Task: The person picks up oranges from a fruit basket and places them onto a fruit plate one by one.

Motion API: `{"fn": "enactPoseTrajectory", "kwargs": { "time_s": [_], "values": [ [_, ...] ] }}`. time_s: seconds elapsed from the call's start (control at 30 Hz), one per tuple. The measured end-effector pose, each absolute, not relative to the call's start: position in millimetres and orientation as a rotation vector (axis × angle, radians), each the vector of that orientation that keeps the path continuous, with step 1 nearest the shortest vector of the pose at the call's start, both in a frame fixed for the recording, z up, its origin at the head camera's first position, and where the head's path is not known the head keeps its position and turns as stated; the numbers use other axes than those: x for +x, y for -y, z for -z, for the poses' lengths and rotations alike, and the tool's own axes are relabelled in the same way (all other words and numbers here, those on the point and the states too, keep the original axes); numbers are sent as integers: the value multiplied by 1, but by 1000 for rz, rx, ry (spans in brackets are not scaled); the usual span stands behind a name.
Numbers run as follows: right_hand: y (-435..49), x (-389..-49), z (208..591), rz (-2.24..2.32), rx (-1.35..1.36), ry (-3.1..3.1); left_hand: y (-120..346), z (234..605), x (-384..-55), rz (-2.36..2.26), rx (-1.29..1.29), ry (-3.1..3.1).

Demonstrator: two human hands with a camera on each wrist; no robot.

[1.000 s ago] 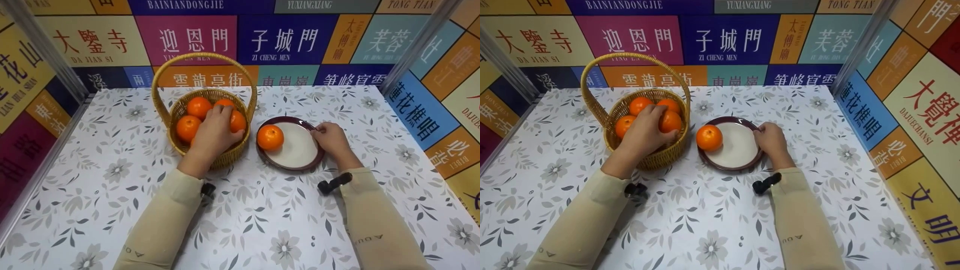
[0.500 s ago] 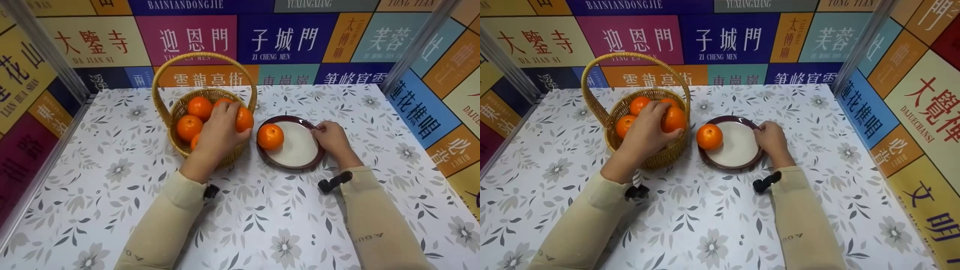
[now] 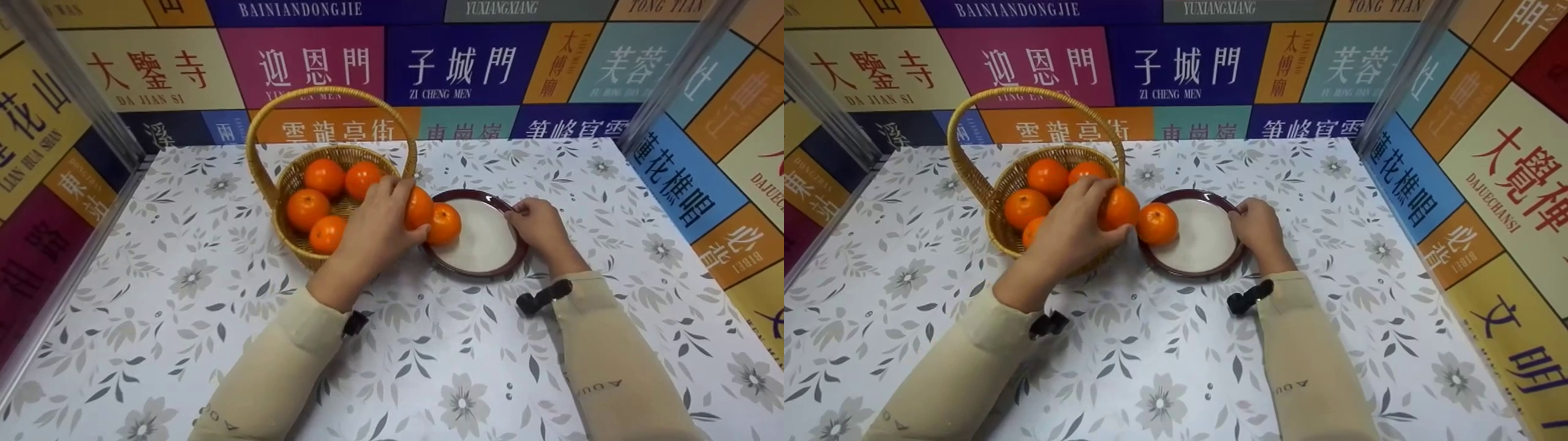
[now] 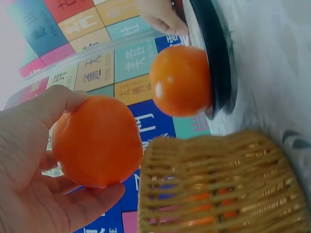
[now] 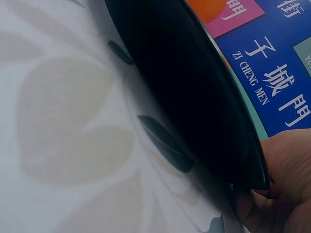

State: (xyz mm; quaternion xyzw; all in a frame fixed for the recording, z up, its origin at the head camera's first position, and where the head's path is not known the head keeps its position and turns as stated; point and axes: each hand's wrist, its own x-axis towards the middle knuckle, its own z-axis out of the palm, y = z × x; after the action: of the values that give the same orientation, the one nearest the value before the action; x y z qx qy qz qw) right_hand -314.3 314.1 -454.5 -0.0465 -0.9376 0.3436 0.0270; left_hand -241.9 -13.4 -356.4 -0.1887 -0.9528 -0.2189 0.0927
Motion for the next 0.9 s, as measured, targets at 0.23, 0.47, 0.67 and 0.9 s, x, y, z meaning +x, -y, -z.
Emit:
{"fn": "enactPoseTrajectory", "kwargs": {
  "time_s": [0.23, 0.47, 0.67, 0.9],
  "values": [
    [-313, -316, 456, -1052, -165, 2900, 0, 363, -236, 576, -664, 2806],
    [-314, -316, 456, -1045, -158, 2897, -17, 371, -233, 511, -747, 2787],
    [-315, -315, 456, -1053, -134, 2890, -25, 374, -234, 474, -758, 2823],
    [-315, -314, 456, -1066, -116, 2869, -31, 379, -236, 482, -766, 2840]
  ]
}}
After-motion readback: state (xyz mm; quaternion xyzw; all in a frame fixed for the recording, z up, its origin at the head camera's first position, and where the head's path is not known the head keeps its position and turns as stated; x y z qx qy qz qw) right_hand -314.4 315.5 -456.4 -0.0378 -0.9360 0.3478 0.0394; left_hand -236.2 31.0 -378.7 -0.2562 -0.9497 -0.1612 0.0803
